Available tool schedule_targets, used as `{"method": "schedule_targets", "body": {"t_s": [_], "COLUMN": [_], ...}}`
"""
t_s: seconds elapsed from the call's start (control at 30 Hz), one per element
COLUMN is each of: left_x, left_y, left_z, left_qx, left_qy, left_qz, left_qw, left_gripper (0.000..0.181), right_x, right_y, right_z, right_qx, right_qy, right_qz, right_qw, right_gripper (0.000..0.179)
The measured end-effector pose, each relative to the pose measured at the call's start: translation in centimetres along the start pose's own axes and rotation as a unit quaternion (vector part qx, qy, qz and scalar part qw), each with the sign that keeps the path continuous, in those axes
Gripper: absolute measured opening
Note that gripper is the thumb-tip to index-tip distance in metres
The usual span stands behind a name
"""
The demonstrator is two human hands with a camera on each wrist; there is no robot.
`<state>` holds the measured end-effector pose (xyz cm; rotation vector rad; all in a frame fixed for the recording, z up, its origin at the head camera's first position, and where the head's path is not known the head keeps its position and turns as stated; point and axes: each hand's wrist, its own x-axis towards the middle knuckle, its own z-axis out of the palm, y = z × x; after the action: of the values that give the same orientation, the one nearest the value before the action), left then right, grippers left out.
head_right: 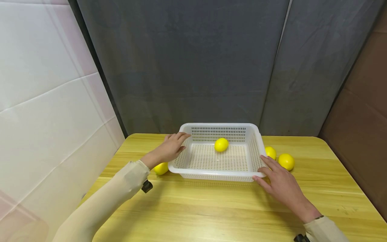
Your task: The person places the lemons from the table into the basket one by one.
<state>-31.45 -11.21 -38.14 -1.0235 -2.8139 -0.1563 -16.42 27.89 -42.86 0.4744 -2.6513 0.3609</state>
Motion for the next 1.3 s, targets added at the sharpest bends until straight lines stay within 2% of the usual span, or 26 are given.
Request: {"method": "schedule_targets", "body": {"t_s": [0.6, 0.8, 1.3], "left_x": [-0.2, -0.2, -2.2], "left_y": [-0.2, -0.5, -3.6], "left_z": [-0.1, -0.3, -1.1], "left_qx": [0.000, -0.017, -0.048], "left_qy": [-0.010, -0.018, 0.004], "left_qz": [-0.011, -0.034, -0.086], "left_qw": [0.9999, 0.9991, 0.9951], "left_gripper": [0.050, 0.051, 0.050], "right_x": [0.0, 0.0, 0.0], "right_y": [-0.2, -0.2, -0.5], "right_z": [0.1, 0.2, 0.1], "right_qx": [0.003, 0.003, 0.005], "right_qy": [0.013, 0.014, 0.009], "right_qz": [-0.009, -0.009, -0.004], "right_qw": [0.9999, 0.9999, 0.9999], "right_gripper": [0.020, 0.020, 0.023]}}
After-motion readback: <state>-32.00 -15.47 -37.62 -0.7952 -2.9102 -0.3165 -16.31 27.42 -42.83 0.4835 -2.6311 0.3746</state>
